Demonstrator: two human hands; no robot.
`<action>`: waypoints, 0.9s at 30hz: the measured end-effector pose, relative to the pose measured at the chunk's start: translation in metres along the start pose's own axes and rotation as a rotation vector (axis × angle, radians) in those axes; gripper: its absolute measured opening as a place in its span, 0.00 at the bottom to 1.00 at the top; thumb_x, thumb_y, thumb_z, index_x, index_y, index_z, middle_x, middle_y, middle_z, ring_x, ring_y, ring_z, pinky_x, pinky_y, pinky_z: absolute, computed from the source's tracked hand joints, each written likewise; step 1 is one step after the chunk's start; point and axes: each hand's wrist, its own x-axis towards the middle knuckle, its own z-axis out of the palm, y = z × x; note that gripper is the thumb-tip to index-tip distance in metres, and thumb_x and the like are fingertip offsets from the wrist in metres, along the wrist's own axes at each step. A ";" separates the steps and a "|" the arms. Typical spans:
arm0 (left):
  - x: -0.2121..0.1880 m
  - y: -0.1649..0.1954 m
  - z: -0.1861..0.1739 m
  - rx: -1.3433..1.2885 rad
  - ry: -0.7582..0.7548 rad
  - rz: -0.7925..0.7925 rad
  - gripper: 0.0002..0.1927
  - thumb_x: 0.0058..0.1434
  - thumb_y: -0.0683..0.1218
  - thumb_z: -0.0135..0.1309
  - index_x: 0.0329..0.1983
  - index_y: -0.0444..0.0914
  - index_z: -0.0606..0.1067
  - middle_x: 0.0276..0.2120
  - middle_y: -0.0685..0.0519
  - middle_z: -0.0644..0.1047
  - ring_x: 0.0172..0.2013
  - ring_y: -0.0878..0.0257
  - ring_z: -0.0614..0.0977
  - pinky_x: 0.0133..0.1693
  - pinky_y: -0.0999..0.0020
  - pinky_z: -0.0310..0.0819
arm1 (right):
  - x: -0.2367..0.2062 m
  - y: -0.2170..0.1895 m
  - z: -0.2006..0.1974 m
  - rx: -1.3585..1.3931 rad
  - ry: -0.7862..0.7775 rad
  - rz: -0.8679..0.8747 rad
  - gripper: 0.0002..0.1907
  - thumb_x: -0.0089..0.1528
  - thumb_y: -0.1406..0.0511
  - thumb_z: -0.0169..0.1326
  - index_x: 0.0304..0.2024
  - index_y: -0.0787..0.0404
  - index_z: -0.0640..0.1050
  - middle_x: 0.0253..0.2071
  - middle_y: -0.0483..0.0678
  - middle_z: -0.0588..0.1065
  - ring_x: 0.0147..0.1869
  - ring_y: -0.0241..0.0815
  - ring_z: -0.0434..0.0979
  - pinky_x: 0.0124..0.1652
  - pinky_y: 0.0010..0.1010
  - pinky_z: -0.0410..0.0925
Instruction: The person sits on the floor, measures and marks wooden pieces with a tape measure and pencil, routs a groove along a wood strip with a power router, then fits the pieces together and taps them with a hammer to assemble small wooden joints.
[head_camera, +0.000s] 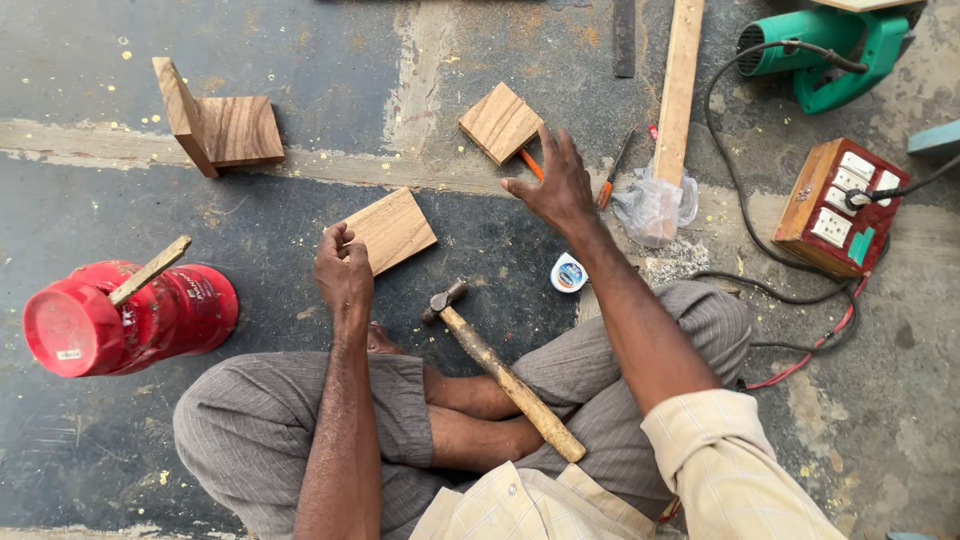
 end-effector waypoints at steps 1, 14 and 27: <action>-0.001 0.000 -0.001 0.039 0.001 0.015 0.22 0.63 0.42 0.53 0.61 0.34 0.74 0.50 0.46 0.80 0.47 0.58 0.83 0.50 0.60 0.78 | 0.017 -0.005 0.012 -0.040 -0.029 0.020 0.59 0.53 0.44 0.70 0.73 0.62 0.54 0.74 0.70 0.50 0.75 0.67 0.50 0.64 0.61 0.53; 0.035 0.032 0.005 0.751 -0.427 0.206 0.68 0.36 0.63 0.79 0.75 0.48 0.50 0.73 0.41 0.49 0.73 0.41 0.45 0.67 0.34 0.38 | -0.029 -0.028 0.005 0.741 -0.233 0.150 0.41 0.62 0.45 0.55 0.70 0.62 0.74 0.43 0.57 0.69 0.47 0.48 0.66 0.38 0.38 0.66; 0.018 0.006 0.004 0.453 -0.492 0.133 0.41 0.52 0.57 0.72 0.67 0.42 0.69 0.59 0.44 0.73 0.61 0.47 0.75 0.62 0.50 0.70 | -0.093 -0.060 0.015 0.557 -0.272 0.051 0.22 0.68 0.53 0.53 0.52 0.64 0.75 0.43 0.56 0.79 0.42 0.46 0.82 0.39 0.34 0.80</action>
